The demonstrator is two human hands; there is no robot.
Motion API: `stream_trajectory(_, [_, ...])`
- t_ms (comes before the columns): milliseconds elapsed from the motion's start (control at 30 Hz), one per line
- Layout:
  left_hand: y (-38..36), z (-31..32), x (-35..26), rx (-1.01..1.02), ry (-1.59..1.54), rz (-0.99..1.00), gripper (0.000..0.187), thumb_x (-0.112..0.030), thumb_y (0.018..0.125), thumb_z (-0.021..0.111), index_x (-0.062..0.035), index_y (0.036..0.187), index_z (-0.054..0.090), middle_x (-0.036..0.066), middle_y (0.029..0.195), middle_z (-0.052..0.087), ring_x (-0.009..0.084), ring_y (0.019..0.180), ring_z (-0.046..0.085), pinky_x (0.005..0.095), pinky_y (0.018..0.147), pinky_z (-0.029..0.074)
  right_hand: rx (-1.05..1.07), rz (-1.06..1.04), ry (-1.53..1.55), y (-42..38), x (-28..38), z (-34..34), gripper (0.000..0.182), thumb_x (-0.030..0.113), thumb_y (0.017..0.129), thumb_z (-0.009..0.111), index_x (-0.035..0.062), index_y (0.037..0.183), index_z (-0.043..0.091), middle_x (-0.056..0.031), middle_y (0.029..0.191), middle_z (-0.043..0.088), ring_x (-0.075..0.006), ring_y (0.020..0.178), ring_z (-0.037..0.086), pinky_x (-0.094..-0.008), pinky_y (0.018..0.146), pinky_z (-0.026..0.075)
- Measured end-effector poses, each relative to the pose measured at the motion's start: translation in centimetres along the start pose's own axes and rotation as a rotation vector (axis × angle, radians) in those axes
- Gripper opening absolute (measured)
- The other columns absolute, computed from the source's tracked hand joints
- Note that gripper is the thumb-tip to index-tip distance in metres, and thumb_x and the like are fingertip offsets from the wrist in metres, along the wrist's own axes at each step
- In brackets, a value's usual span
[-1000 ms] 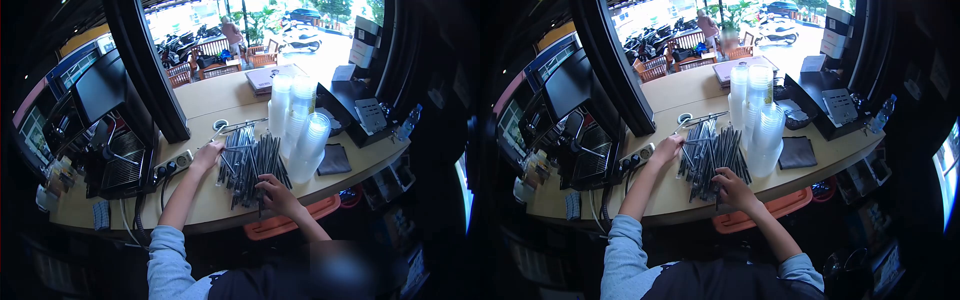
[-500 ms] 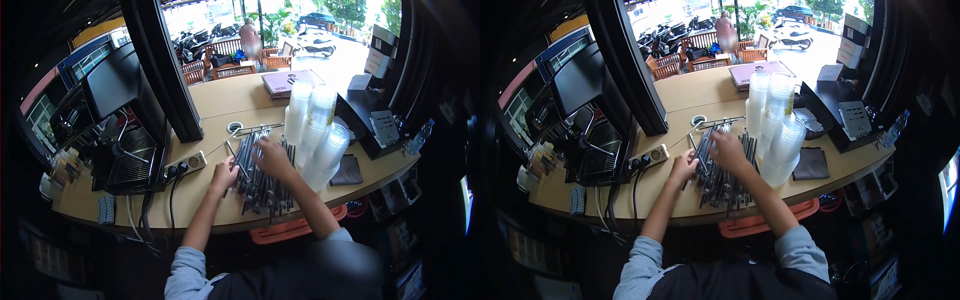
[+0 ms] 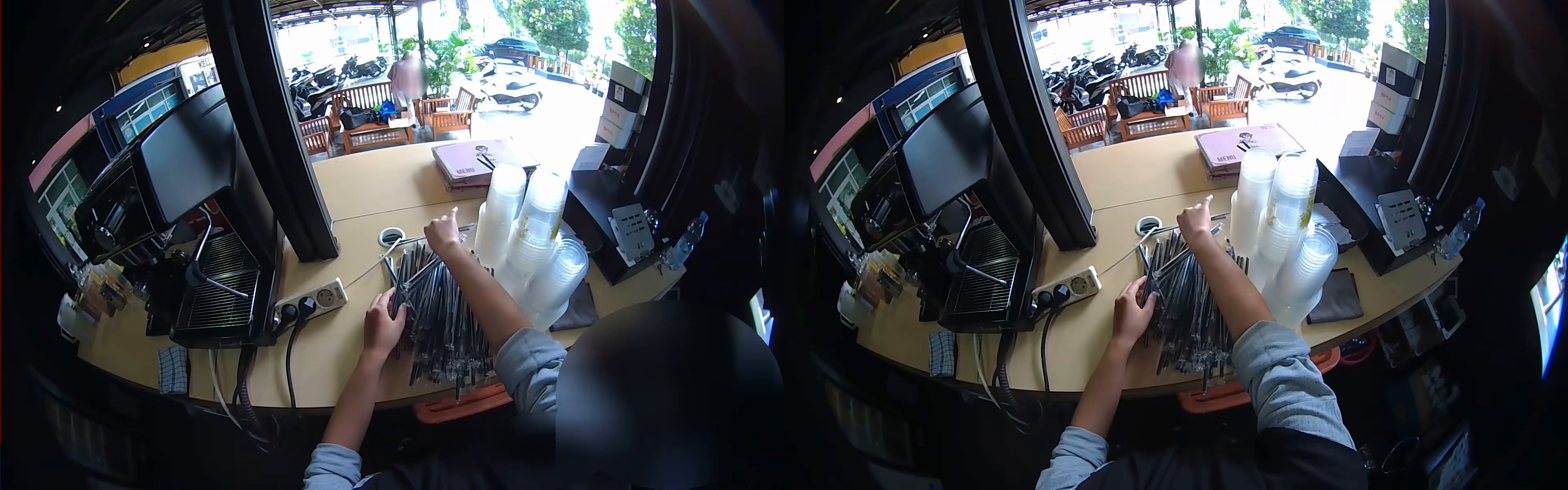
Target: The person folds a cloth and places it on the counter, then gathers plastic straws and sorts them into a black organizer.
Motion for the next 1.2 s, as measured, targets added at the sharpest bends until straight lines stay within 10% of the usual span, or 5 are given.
stream_trajectory(500, [-0.1, -0.3, 0.0, -0.006, -0.108, -0.072, 0.035, -0.013, 0.077, 0.057, 0.0054, 0.107, 0.054, 0.019, 0.098, 0.059, 0.0273, 0.086, 0.061, 0.0332, 0.078, 0.047, -0.145, 0.031, -0.318, 2.0, -0.7, -3.5, 0.022, 0.015, 0.084, 0.047, 0.0043, 0.095, 0.063, -0.013, 0.086, 0.062, -0.0306, 0.086, 0.058, -0.0619, 0.093, 0.024])
stream_trajectory(633, [0.4, -0.1, 0.4, -0.02, -0.136, -0.064, 0.032, -0.012, 0.078, 0.056, 0.006, 0.105, 0.055, 0.019, 0.094, 0.06, 0.0288, 0.085, 0.061, 0.0339, 0.078, 0.047, 0.147, 0.121, -0.581, 1.3, -0.2, -4.7, 0.02, 0.012, 0.081, 0.048, 0.0027, 0.09, 0.063, -0.0107, 0.074, 0.056, -0.0255, 0.073, 0.053, -0.0618, 0.09, 0.023])
stream_trajectory(767, [0.3, -0.2, 0.3, -0.026, -0.104, -0.048, 0.03, -0.01, 0.079, 0.055, 0.0056, 0.105, 0.055, 0.02, 0.095, 0.06, 0.0291, 0.086, 0.061, 0.0339, 0.078, 0.047, -0.035, 0.174, -0.421, -0.5, -0.4, -7.1, 0.019, 0.014, 0.08, 0.049, 0.0077, 0.089, 0.064, -0.0084, 0.077, 0.059, -0.0225, 0.071, 0.055, -0.0493, 0.076, 0.035])
stream_trajectory(867, [0.3, 0.1, 0.6, -0.023, -0.14, -0.038, 0.028, -0.009, 0.08, 0.054, 0.0059, 0.104, 0.055, 0.02, 0.094, 0.06, 0.0295, 0.085, 0.061, 0.0338, 0.077, 0.048, 0.069, 0.334, 0.385, -5.0, -1.8, -9.7, 0.026, 0.016, 0.079, 0.05, 0.0026, 0.099, 0.059, -0.0111, 0.087, 0.064, -0.0245, 0.075, 0.063, -0.0411, 0.058, 0.048])
stream_trajectory(1200, [0.3, -2.6, -4.2, 0.249, 0.314, -0.179, 0.035, -0.028, 0.083, 0.05, -0.0031, 0.107, 0.056, 0.014, 0.093, 0.063, 0.0295, 0.085, 0.061, 0.0379, 0.075, 0.048, 0.025, 0.201, 0.791, -20.5, -1.8, -4.2, 0.056, 0.002, 0.072, 0.044, -0.0127, 0.124, 0.029, -0.0289, 0.092, 0.056, -0.0397, 0.087, 0.056, -0.0405, 0.079, 0.046])
Point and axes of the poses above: each hand's wrist, its own y-axis towards the middle knuckle, its own z-axis out of the palm, x = y × z, the point moved 3 cm from there along y, towards the middle knuckle
